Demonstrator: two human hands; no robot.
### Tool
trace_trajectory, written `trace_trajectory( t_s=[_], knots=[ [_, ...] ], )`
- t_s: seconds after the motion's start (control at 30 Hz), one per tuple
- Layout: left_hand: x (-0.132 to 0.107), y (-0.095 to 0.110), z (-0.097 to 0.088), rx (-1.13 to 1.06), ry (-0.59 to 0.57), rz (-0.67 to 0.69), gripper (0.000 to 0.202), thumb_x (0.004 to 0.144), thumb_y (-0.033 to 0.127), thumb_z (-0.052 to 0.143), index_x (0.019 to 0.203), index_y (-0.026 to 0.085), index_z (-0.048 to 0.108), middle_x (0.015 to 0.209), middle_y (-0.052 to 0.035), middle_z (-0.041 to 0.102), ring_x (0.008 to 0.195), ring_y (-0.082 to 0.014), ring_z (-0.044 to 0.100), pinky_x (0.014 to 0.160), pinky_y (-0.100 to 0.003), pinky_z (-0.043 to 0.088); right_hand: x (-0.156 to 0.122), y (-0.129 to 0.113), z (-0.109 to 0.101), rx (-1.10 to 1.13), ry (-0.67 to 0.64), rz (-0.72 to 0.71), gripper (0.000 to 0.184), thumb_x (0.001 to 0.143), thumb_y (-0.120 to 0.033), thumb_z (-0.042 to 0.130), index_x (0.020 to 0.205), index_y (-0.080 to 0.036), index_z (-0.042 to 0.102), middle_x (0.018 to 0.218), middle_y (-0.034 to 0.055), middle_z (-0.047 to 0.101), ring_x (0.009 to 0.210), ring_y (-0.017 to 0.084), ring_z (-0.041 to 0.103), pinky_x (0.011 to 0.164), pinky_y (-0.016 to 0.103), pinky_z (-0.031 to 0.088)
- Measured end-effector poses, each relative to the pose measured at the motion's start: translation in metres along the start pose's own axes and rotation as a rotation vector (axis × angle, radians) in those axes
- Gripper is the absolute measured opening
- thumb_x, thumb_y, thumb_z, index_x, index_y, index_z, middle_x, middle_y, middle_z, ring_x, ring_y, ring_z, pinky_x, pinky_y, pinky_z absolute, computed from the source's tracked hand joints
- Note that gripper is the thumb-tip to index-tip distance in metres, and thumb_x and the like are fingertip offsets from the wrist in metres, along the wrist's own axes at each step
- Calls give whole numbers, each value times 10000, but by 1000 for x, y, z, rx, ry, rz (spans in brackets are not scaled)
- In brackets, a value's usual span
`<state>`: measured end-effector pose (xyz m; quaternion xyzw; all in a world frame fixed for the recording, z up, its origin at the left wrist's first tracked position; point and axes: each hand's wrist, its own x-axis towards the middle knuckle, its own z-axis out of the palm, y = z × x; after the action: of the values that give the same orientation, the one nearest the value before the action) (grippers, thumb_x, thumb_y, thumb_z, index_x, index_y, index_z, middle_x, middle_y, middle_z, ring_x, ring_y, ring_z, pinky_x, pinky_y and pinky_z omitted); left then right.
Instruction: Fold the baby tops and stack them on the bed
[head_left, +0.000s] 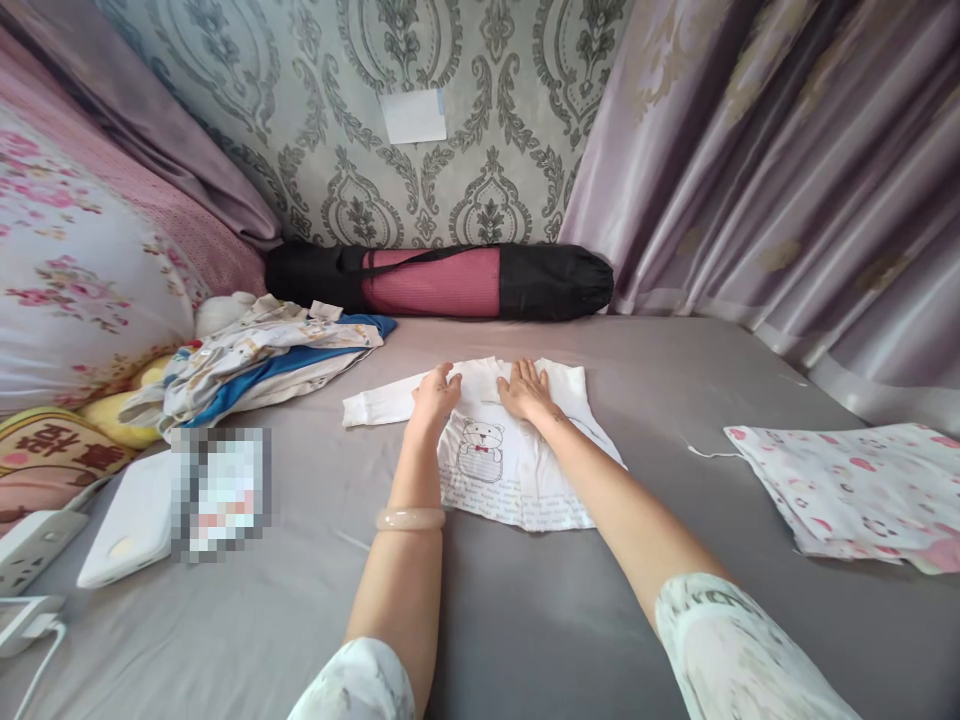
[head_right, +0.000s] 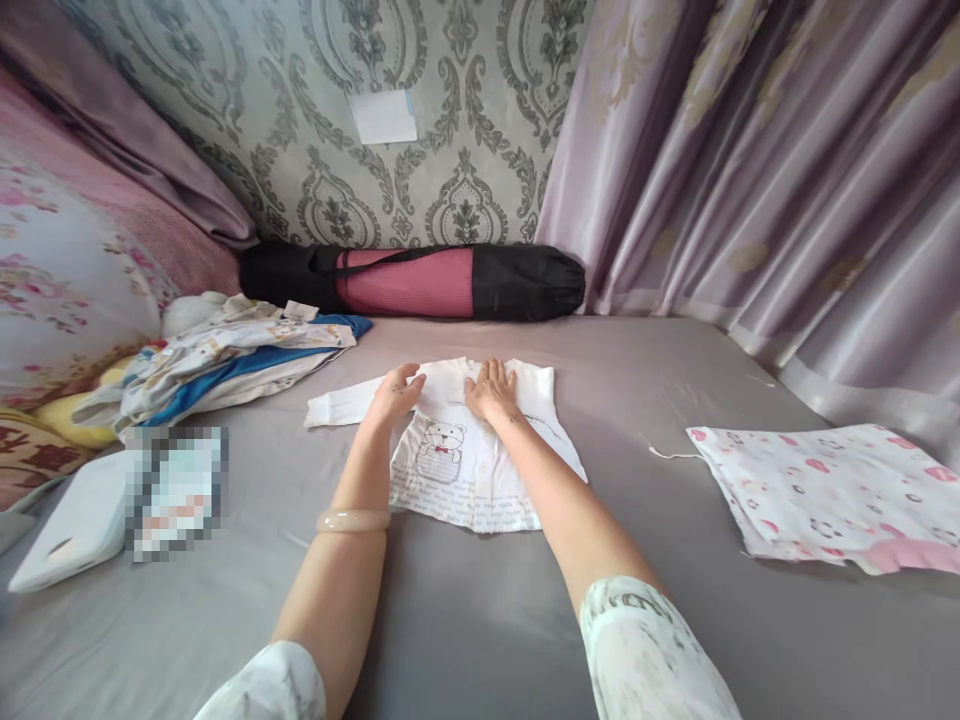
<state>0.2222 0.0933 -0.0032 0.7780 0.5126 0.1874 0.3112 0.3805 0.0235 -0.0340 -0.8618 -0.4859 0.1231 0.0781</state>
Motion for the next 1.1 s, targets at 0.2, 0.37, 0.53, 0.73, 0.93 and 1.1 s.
trace_trajectory(
  t_s=[0.2,0.37,0.53,0.73,0.93,1.1],
  knots=[
    [4,-10,-12,7,42,-60,409,935,285,463,1308,169,581,1234,-135,679,1222,-255,586,1024,-365,404,-4,-16,-1,-35,97,-161,625,1007,-347,216,1540,-21,238,1628,157,165,1511,245,74,1208,461,4],
    [3,-23,-33,59,134,-159,391,939,271,440,1285,165,590,1304,-151,636,1244,-287,565,1028,-409,407,2,-32,4,-52,97,-307,638,1009,-385,222,1533,-26,271,1621,141,204,1507,238,106,1212,435,-5],
    [2,-38,-47,89,260,-338,385,932,286,448,1277,183,586,1282,-164,638,1277,-323,527,1051,-492,376,10,-32,13,-41,52,-286,676,1011,-429,180,1533,-7,261,1624,146,185,1503,244,135,1212,394,70],
    [-1,-51,-46,128,442,-561,384,896,299,468,1239,169,582,1355,-205,551,1323,-351,452,1039,-526,366,10,-29,15,-41,44,-295,681,1009,-442,165,1538,-25,259,1628,141,174,1505,236,122,1210,388,72],
    [-1,-61,-49,133,490,-690,361,858,260,473,1176,152,605,1356,-228,533,1320,-375,431,1018,-529,386,12,-29,15,-48,28,-290,682,1009,-447,152,1542,-32,247,1634,139,147,1507,236,108,1210,391,63],
    [4,-77,-51,73,479,-649,423,759,183,518,1169,130,608,1354,-268,515,1292,-417,443,977,-560,410,13,-32,5,-30,-29,-287,668,1010,-446,183,1534,-41,273,1629,153,166,1505,252,120,1205,424,93]
  ],
)
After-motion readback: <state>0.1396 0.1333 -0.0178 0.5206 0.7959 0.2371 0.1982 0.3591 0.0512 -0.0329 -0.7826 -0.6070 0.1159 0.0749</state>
